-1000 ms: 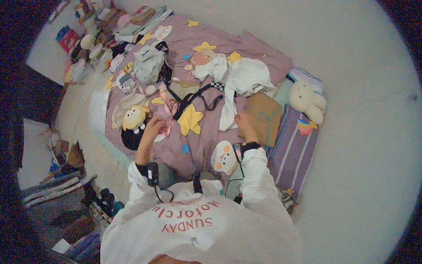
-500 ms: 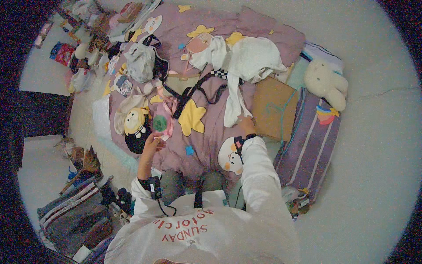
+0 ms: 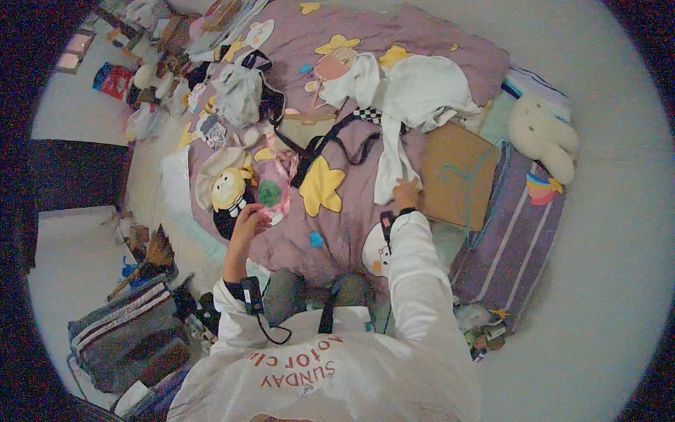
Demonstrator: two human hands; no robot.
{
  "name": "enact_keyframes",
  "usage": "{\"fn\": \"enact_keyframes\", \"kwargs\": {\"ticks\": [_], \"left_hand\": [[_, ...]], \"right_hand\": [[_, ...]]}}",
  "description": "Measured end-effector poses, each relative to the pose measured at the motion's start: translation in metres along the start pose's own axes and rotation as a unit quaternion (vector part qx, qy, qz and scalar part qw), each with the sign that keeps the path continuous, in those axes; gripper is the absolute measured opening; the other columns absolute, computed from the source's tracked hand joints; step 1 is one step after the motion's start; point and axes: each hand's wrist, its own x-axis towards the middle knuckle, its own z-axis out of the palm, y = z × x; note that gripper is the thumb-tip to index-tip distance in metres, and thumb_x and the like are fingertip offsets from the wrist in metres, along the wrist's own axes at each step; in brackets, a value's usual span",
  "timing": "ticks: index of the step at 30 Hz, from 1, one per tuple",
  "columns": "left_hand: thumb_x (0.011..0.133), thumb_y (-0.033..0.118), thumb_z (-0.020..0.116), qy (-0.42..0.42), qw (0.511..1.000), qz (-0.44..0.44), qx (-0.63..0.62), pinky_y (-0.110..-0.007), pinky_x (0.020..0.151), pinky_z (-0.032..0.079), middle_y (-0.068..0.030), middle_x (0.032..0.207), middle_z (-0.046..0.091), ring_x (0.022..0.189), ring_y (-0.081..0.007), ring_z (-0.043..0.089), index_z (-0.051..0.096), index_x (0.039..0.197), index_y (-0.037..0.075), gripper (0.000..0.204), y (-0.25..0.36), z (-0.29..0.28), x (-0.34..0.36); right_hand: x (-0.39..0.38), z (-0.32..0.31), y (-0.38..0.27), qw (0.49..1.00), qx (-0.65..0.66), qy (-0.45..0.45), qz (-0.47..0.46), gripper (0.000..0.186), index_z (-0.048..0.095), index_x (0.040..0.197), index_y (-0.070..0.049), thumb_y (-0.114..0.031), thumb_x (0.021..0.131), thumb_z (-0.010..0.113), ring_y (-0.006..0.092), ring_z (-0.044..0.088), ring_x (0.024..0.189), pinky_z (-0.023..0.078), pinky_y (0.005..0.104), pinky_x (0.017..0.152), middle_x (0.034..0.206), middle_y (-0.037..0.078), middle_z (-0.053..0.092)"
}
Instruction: The person takes a pair of white shorts, fastens the button, places them on a plastic hanger, and hangs them on a garment rack.
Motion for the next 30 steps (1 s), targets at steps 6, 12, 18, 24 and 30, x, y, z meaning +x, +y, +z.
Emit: {"fn": "enact_keyframes", "kwargs": {"ticks": [6,12,18,24,30], "left_hand": [[0.078,0.016,0.043,-0.003,1.000,-0.018,0.024,-0.023,0.063,0.040,-0.0045,0.077,0.056,0.068,-0.0120,0.053,0.045,0.100,0.007,0.025,-0.011,-0.007,-0.003],[0.077,0.017,0.043,-0.028,0.999,-0.013,0.012,-0.023,0.063,0.040,-0.0038,0.077,0.056,0.069,-0.0114,0.053,0.044,0.101,0.008,0.026,-0.006,-0.006,0.001],[0.078,0.020,0.045,0.014,1.000,-0.025,0.003,-0.023,0.064,0.039,-0.0043,0.078,0.056,0.070,-0.0118,0.053,0.043,0.102,0.008,0.027,-0.017,-0.016,-0.005],[0.079,0.021,0.044,0.024,0.999,-0.007,-0.032,-0.024,0.065,0.039,-0.0052,0.081,0.055,0.070,-0.0123,0.053,0.043,0.103,0.007,0.028,-0.022,-0.016,-0.014],[0.079,0.019,0.044,0.026,1.000,0.007,-0.014,-0.024,0.064,0.039,-0.0053,0.081,0.055,0.070,-0.0129,0.054,0.042,0.104,0.007,0.028,-0.016,-0.024,-0.026]], "right_hand": [[0.025,0.001,-0.007,0.981,-0.044,0.081,-0.168,0.023,0.062,0.078,-0.006,-0.019,0.066,0.047,0.0302,0.054,0.075,0.038,0.0378,0.079,0.082,0.013,0.059],[0.069,0.026,0.015,0.977,-0.140,-0.102,-0.122,0.023,0.061,0.078,-0.005,-0.019,0.065,0.048,0.0319,0.054,0.076,0.042,0.0379,0.071,0.084,0.018,0.057],[0.042,0.023,0.007,0.988,-0.144,-0.055,-0.031,0.028,0.058,0.085,-0.004,-0.021,0.065,0.048,0.0309,0.054,0.083,0.041,0.0388,0.073,0.088,0.014,0.057],[-0.011,0.002,-0.042,0.994,0.070,0.033,0.071,0.035,0.050,0.093,0.001,-0.014,0.062,0.055,0.0366,0.049,0.091,0.040,0.0389,0.076,0.097,0.025,0.051],[0.006,0.004,-0.015,0.995,0.022,0.075,0.069,0.037,0.054,0.082,0.005,-0.025,0.062,0.058,0.0400,0.052,0.082,0.041,0.0417,0.073,0.081,0.028,0.054]]}}
